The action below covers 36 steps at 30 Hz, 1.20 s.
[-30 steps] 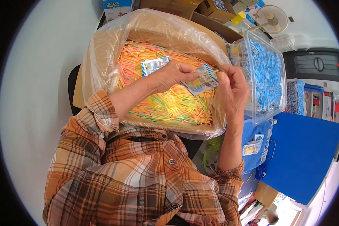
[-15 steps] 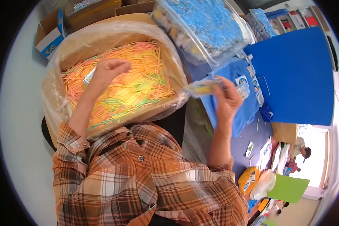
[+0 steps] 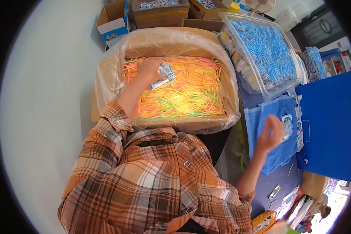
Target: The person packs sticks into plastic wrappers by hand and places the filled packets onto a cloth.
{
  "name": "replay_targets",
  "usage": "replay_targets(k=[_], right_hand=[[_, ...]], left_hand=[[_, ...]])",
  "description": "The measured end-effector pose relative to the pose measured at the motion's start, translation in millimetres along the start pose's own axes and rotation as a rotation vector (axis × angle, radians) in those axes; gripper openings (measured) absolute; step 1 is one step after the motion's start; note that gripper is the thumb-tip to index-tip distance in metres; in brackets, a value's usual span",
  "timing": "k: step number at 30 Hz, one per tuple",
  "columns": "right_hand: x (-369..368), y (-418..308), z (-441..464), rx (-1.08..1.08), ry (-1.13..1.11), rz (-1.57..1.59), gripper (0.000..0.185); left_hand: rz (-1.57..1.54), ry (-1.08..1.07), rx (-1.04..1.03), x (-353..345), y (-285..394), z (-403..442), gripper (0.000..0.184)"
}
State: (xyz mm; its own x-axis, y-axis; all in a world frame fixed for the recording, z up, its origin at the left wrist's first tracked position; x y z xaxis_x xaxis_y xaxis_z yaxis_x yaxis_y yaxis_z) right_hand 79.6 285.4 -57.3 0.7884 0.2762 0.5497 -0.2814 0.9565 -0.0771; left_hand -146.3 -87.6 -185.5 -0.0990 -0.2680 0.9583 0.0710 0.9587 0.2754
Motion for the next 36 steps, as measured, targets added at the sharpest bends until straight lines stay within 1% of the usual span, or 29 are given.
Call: replay_targets(k=[1,2,3,5,7,9,12,13,16,19,22,25,28,30,31,33,34,36], right_hand=[[-28.8,-26.1,13.8,0.012,-0.163,0.121,0.016],[-60.4,-47.7,22.8,0.033,-0.261,0.287,0.019],[-92.6,-66.4,33.3,0.048,-0.356,0.364,0.012],[-162.3,-80.0,45.8,0.06,-0.582,0.367,0.01],[-228.9,-70.2,50.5,0.253,-0.679,0.176,0.009],[-284.6,-57.0,48.7,0.293,-0.764,0.037,0.009],[-324.2,-53.4,43.5,0.36,-0.931,-0.155,0.018],[-329.8,-55.8,41.0,0.384,-0.999,-0.216,0.022],[-331.8,-63.0,38.2,0.511,-1.046,-0.304,0.027],[-331.1,-67.1,37.7,0.602,-1.013,-0.393,0.027],[-326.3,-62.0,38.0,0.629,-1.026,-0.378,0.026],[-318.1,-56.9,45.7,0.569,-0.916,-0.281,0.022],[-307.5,-46.5,50.0,0.364,-0.979,-0.097,0.016],[-293.8,-47.9,57.6,0.337,-0.857,0.061,0.011],[-286.3,-49.9,61.6,0.326,-0.795,0.143,0.01],[-261.4,-65.3,78.2,0.16,-0.817,0.236,0.013],[-249.0,-71.7,86.5,0.075,-0.826,0.285,0.015],[-239.0,-73.4,86.6,-0.074,-0.937,0.39,0.019]], left_hand=[[0.014,-0.032,0.025,0.9,1.5,0.3,0.059],[0.024,-0.064,0.05,0.8,2.1,0.8,0.061],[0.034,-0.095,0.076,0.5,2.2,2.3,0.062],[0.054,-0.025,0.069,3.0,4.3,3.1,0.062],[0.065,-0.003,0.072,3.1,7.1,1.8,0.063],[0.072,-0.018,0.076,10.3,10.5,2.4,0.064],[0.083,-0.08,0.096,6.0,10.4,6.0,0.059],[0.072,-0.057,0.085,7.6,12.0,7.1,0.056],[0.042,-0.015,0.064,13.4,17.5,4.6,0.051],[0.019,0.005,0.054,19.1,21.4,2.7,0.046],[0.004,0.022,0.041,22.2,24.4,0.8,0.039],[-0.019,0.052,0.032,24.2,25.5,0.0,0.033],[-0.074,0.124,-0.02,27.8,31.5,-2.4,0.029],[-0.135,0.211,-0.079,27.3,35.3,-4.7,0.028],[-0.236,0.232,-0.131,22.9,39.1,-3.9,0.028],[-0.438,0.272,-0.234,13.2,45.1,-2.2,0.027],[-0.617,0.291,-0.262,17.4,48.1,-4.7,0.028],[-0.974,0.321,-0.309,24.0,58.4,-15.1,0.031]])
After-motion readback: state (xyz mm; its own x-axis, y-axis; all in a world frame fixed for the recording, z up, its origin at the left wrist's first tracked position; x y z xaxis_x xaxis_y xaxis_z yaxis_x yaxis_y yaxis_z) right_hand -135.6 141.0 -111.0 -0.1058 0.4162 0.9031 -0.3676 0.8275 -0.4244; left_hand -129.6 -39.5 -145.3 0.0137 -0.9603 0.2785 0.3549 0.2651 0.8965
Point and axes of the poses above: each hand's wrist, its own z-axis towards the middle knuckle, its own x-axis out of the back of the hand, y = z × x, the point moved 6 cm from there along z, towards the middle knuckle, and after that the axes turned 9 degrees about x, right-handed, at the moved point
